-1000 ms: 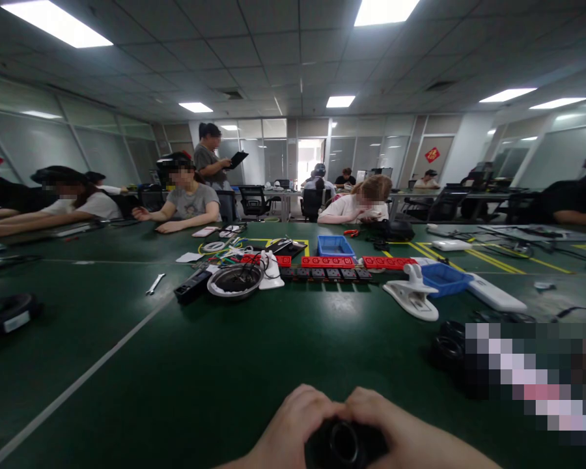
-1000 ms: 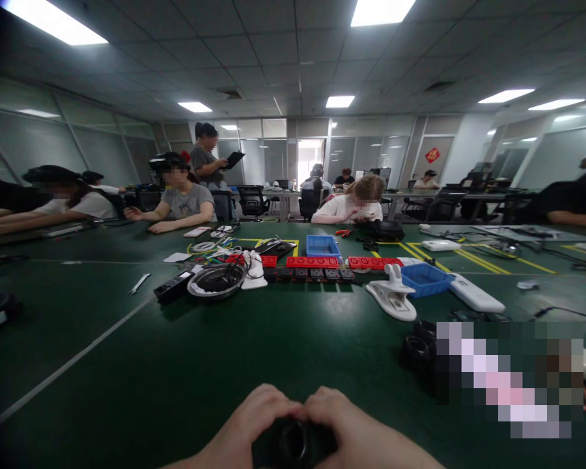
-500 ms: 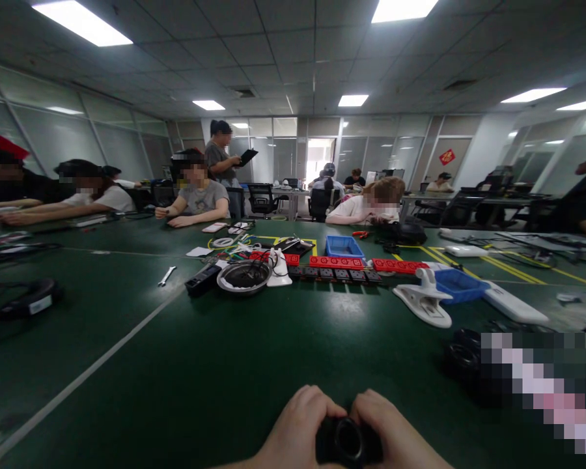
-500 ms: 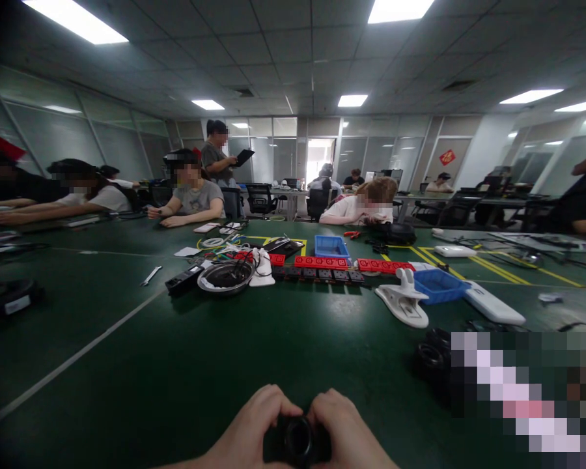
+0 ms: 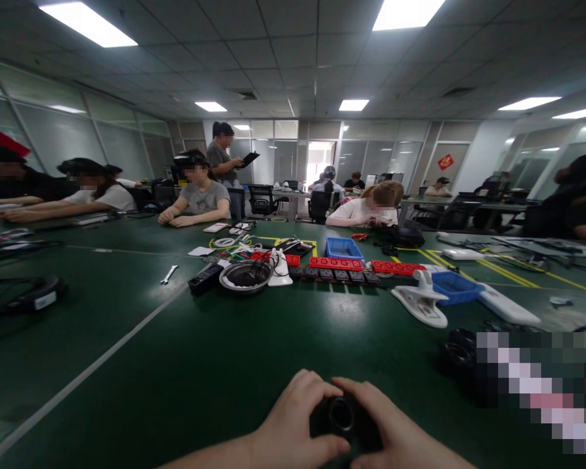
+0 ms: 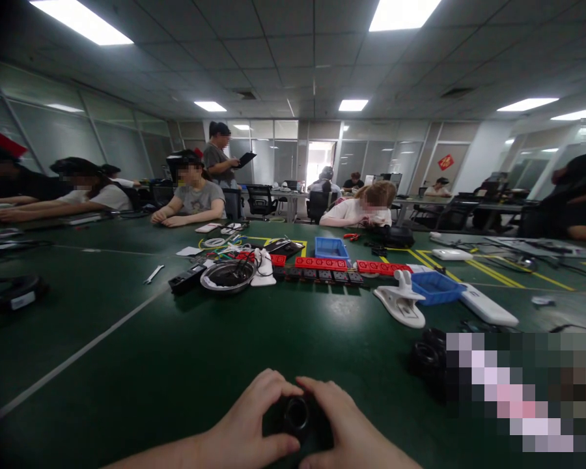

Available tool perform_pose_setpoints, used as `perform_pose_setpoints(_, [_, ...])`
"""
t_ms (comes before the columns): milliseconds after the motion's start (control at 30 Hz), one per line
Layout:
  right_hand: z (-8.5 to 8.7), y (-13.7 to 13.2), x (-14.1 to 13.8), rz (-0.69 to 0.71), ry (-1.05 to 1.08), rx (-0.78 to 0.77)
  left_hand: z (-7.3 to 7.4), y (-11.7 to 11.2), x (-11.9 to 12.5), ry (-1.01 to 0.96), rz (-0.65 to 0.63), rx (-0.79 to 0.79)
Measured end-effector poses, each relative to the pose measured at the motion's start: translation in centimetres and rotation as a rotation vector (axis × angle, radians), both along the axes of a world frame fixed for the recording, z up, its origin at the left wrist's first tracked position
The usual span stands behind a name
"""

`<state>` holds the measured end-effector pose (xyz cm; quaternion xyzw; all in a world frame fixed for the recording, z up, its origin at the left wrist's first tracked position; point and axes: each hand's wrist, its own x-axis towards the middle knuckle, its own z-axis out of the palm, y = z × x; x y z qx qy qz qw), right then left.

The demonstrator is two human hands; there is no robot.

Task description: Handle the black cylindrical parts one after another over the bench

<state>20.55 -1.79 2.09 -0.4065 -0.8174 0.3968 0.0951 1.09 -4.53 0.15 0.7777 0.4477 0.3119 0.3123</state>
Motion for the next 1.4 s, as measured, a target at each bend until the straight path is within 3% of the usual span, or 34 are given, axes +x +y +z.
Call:
perform_pose_setpoints(200, [1.4,0.4,-0.3,0.063,-0.012,-0.034,0.2,0.2,-0.3,-0.018,-0.048,-0.002])
perform_pose_setpoints(567, [0.3,0.8,-0.9,0.046,-0.106,0.064,-0.4,0.6,-0.3,0.027,-0.043,-0.014])
perform_pose_setpoints(767, [0.2,1.0,-1.0,0.058,-0.085,0.066,-0.1,0.8,-0.3,0.034,-0.048,-0.067])
perform_pose_setpoints(900, [-0.9,1.1,-1.1,0.04,-0.058,0.111,0.2,0.8,-0.1,0.024,0.016,-0.08])
perform_pose_setpoints(1067, [-2.6,0.6,-1.9,-0.133,-0.145,0.252,0.0,0.6,0.4,0.028,0.157,-0.134])
perform_pose_setpoints(1200, [-2.8,0.1,-2.5,-0.204,-0.207,0.379,0.1,0.2,0.8,0.048,0.262,-0.125])
perform_pose_setpoints(1300, [-2.5,0.5,-1.7,-0.163,-0.096,0.364,-0.1,0.3,0.8,0.061,0.259,-0.09])
perform_pose_setpoints(1400, [-2.1,1.9,0.4,-0.148,0.241,0.179,-1.0,0.9,0.7,0.08,0.215,-0.056])
